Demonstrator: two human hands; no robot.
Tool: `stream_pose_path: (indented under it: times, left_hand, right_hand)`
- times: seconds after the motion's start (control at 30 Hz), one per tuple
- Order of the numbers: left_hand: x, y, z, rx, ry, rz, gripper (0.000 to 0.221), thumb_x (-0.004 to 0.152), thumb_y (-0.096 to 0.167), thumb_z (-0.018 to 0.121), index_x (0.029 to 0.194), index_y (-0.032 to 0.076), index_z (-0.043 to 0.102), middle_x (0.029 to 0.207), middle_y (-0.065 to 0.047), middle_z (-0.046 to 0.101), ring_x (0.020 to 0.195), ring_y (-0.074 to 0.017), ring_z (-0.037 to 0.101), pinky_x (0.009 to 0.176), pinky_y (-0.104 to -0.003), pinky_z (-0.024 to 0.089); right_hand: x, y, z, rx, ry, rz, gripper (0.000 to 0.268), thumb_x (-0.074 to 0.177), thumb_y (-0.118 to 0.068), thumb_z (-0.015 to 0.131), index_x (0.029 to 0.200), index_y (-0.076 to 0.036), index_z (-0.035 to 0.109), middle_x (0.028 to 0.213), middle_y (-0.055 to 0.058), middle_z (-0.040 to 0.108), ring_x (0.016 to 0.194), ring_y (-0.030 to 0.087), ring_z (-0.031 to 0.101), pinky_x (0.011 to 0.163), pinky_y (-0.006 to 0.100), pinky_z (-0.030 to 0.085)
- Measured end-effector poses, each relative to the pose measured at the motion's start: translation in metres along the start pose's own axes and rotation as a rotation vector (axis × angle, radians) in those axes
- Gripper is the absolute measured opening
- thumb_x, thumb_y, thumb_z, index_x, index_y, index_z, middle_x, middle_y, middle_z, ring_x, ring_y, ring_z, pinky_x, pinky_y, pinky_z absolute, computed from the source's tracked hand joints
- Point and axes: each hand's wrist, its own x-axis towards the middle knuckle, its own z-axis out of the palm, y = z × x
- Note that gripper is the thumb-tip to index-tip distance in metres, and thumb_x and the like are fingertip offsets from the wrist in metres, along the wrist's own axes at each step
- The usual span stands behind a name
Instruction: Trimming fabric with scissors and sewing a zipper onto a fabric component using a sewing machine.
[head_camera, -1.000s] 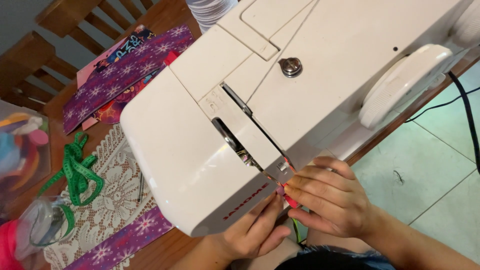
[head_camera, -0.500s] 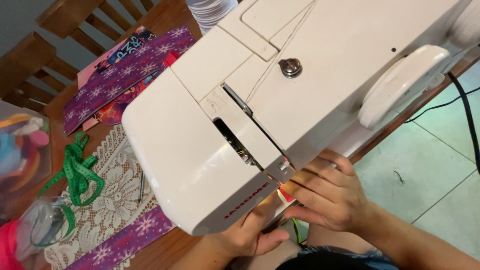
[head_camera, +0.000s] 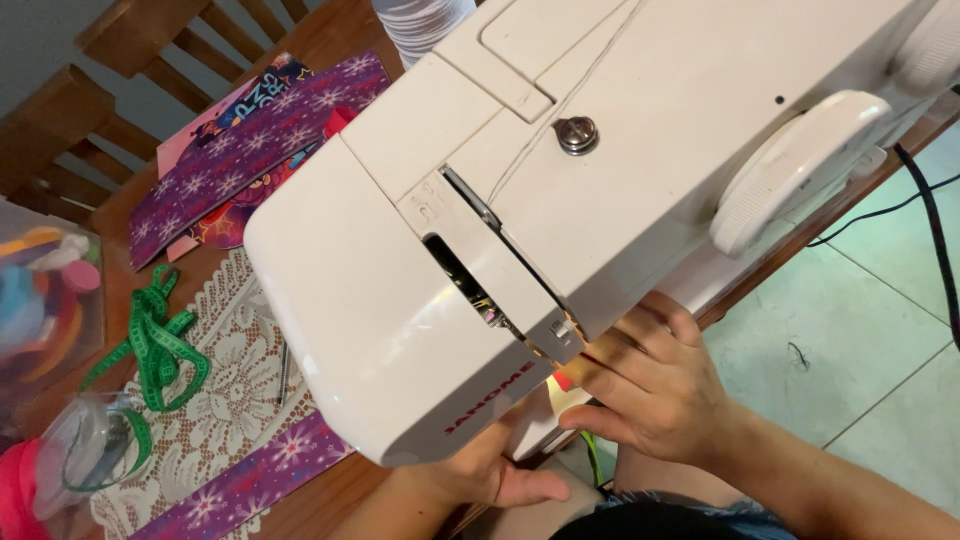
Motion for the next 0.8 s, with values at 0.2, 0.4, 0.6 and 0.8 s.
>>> stream_pose_path:
  times: [0.2, 0.4, 0.6, 0.8]
  left_hand:
    - [-0.017, -0.008, 0.006, -0.068, -0.042, -0.003, 0.093, 0.094, 0.075, 0.062, 0.149, 0.001, 0.050, 0.162, -0.017, 0.035, 0.153, -0.0331, 0.036, 0.132, -0.049, 0.026]
    - [-0.051, -0.013, 0.023, -0.116, 0.020, -0.037, 0.102, 0.094, 0.074, 0.067, 0.158, 0.002, 0.034, 0.167, -0.013, 0.030, 0.157, -0.0305, 0.033, 0.135, -0.048, 0.026]
    - [-0.033, -0.014, 0.014, -0.246, -0.107, -0.148, 0.084, 0.092, 0.071, 0.062, 0.143, 0.006, 0.050, 0.152, -0.012, 0.043, 0.142, -0.0271, 0.047, 0.124, -0.040, 0.038]
    - [-0.061, -0.021, 0.026, -0.290, -0.134, -0.146, 0.095, 0.099, 0.074, 0.052, 0.166, 0.013, 0.022, 0.173, -0.006, 0.016, 0.163, -0.0255, 0.016, 0.140, -0.045, 0.011]
  right_hand:
    - [-0.004, 0.002, 0.000, -0.040, -0.038, 0.013, 0.046, 0.104, -0.052, 0.045, 0.102, -0.014, 0.071, 0.100, 0.000, 0.065, 0.093, 0.025, 0.058, 0.095, 0.044, 0.040]
    - [-0.030, 0.024, 0.002, 0.112, 0.032, 0.080, 0.053, 0.098, -0.052, 0.048, 0.109, -0.004, 0.069, 0.104, 0.012, 0.072, 0.104, 0.033, 0.064, 0.106, 0.058, 0.042]
    - [-0.042, 0.066, -0.008, -0.156, 0.315, 0.358, 0.046, 0.076, -0.005, 0.056, 0.111, 0.024, 0.061, 0.117, 0.037, 0.050, 0.102, 0.052, 0.051, 0.086, 0.057, 0.042]
    - [-0.053, 0.098, -0.013, -0.237, 0.368, 0.319, 0.056, 0.114, -0.021, 0.045, 0.157, 0.012, 0.033, 0.161, 0.035, 0.031, 0.153, 0.052, 0.027, 0.127, 0.073, 0.023]
